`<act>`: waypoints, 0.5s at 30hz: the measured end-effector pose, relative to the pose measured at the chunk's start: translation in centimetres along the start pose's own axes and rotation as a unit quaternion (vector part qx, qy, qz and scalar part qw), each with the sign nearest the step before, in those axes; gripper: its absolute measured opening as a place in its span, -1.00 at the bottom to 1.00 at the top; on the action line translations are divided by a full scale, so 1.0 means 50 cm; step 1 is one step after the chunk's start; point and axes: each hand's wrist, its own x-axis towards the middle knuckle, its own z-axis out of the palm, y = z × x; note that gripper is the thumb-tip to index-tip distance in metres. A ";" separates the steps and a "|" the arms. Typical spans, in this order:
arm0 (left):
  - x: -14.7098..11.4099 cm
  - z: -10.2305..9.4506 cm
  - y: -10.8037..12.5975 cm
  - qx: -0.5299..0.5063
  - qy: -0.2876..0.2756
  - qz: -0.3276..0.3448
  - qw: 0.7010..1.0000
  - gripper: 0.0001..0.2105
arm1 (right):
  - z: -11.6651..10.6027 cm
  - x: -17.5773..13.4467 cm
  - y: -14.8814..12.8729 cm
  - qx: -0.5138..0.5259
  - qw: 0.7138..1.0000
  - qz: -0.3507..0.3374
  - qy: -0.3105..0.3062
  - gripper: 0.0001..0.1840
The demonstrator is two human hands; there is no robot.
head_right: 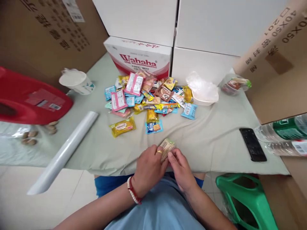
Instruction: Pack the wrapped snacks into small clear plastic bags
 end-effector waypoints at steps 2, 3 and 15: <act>0.001 0.015 0.006 -0.049 0.001 0.021 0.999 -0.81 | -0.006 0.004 -0.004 0.044 0.999 0.029 0.015 -0.59; 0.000 0.024 0.007 -0.087 0.001 0.035 0.996 -0.78 | -0.009 0.006 -0.006 0.054 0.998 0.034 0.025 -0.56; 0.032 0.067 -0.101 -0.394 -0.039 0.088 0.914 -0.55 | -0.119 0.060 -0.060 0.014 0.986 -0.057 0.157 -0.48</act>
